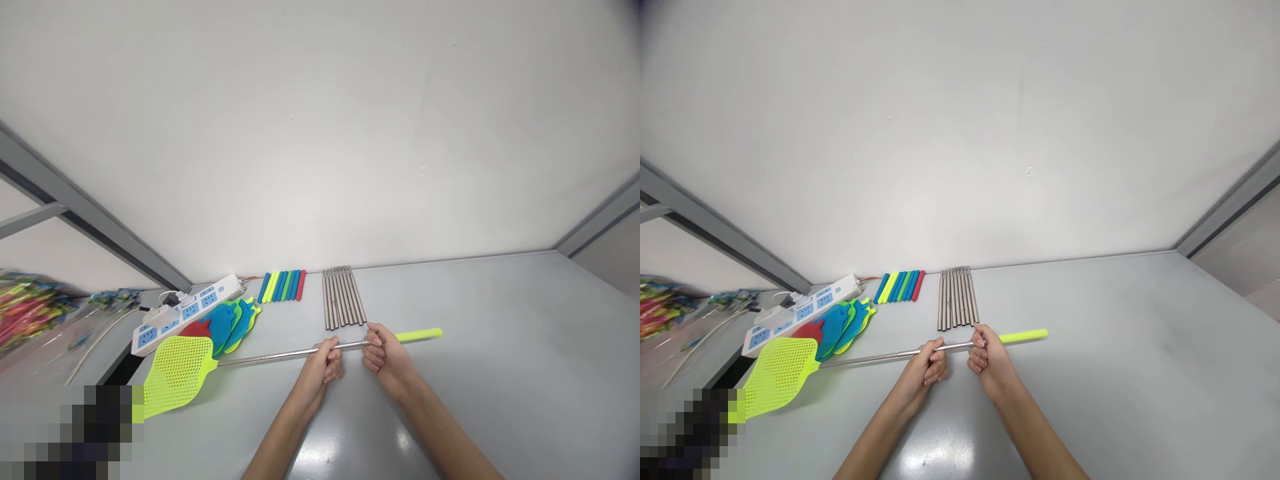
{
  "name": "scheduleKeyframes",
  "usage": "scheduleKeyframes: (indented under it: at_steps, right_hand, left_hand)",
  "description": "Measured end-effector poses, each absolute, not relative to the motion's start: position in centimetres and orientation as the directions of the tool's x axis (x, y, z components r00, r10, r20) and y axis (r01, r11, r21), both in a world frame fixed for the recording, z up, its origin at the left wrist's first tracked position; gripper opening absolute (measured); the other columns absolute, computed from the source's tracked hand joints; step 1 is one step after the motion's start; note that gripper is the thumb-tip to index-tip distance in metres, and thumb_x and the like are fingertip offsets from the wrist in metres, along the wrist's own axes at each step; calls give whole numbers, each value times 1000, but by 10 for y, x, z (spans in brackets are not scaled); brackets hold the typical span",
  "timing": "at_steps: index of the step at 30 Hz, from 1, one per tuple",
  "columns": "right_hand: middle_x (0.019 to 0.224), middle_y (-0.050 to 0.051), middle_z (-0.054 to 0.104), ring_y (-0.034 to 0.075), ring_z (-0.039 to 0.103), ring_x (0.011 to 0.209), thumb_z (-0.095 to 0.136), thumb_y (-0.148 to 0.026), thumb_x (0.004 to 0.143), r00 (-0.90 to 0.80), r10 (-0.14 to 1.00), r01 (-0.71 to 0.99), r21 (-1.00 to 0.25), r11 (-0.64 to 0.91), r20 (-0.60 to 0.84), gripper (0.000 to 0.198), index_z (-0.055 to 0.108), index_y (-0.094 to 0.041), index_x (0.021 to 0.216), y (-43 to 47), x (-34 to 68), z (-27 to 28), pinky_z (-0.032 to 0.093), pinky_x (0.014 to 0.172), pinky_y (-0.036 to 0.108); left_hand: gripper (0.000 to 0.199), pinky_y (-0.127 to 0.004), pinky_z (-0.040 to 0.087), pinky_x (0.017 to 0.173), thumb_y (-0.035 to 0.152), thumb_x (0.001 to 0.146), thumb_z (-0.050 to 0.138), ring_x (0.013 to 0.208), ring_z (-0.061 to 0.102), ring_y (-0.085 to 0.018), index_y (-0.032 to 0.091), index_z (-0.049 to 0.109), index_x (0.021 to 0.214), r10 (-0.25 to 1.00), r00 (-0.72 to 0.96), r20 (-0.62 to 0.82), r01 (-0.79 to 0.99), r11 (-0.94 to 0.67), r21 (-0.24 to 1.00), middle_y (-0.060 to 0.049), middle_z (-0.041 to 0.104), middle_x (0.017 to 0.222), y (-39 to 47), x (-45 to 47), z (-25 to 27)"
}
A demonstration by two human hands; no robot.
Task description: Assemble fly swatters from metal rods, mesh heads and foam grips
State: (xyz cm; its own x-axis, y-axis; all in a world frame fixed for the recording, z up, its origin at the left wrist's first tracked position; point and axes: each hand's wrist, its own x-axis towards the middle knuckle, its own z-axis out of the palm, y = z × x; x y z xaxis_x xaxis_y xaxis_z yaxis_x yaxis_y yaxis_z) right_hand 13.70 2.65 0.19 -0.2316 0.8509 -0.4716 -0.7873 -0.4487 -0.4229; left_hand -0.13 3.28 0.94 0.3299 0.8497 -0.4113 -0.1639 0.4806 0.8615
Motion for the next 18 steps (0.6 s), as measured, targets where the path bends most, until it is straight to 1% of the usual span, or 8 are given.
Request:
scheduleKeyframes:
  at_steps: [5,7,10,12,15,18]
  right_hand:
    - [39,-9,13,6,9,37,51,-35,70,-232,850,-766,-449,-460,-473,33,34,-18,48,25,138,5,15,36,20]
    - [40,-9,14,6,10,38,52,-37,70,-207,864,-745,-498,-444,-460,31,38,-17,51,22,136,6,16,37,20]
    - [40,-9,17,5,14,38,49,-41,72,-157,907,-702,-602,-381,-391,28,46,-17,59,16,129,9,17,39,20]
    - [41,-8,22,6,19,38,46,-43,74,-169,922,-672,-644,-366,-348,27,49,-18,67,11,122,12,19,40,21]
    - [45,-7,32,6,26,39,46,-42,74,-202,920,-645,-661,-383,-336,23,47,-19,71,8,115,15,22,43,21]
    - [47,-5,38,6,29,39,44,-43,75,-189,913,-572,-715,-402,-362,25,42,-19,67,8,113,13,22,43,22]
  left_hand:
    - [37,-21,24,43,38,77,39,34,16,-5,19,26,49,855,334,-397,-167,468,868,10,19,34,33,-4,9]
    - [37,-21,24,43,38,77,39,34,17,-5,19,26,49,854,345,-390,-177,467,866,9,19,34,33,-6,10]
    - [37,-21,25,44,38,78,37,34,18,-5,19,25,49,843,386,-374,-206,474,856,9,21,34,32,-7,11]
    - [38,-22,25,44,39,79,35,34,18,-5,19,25,49,842,398,-366,-219,474,853,9,21,35,32,-8,10]
    - [39,-22,24,44,40,79,35,34,20,-5,18,26,48,858,378,-349,-197,443,875,8,22,35,31,-8,8]
    - [40,-22,21,42,41,79,36,35,23,-6,18,27,48,879,354,-320,-143,389,910,7,23,34,29,-8,7]
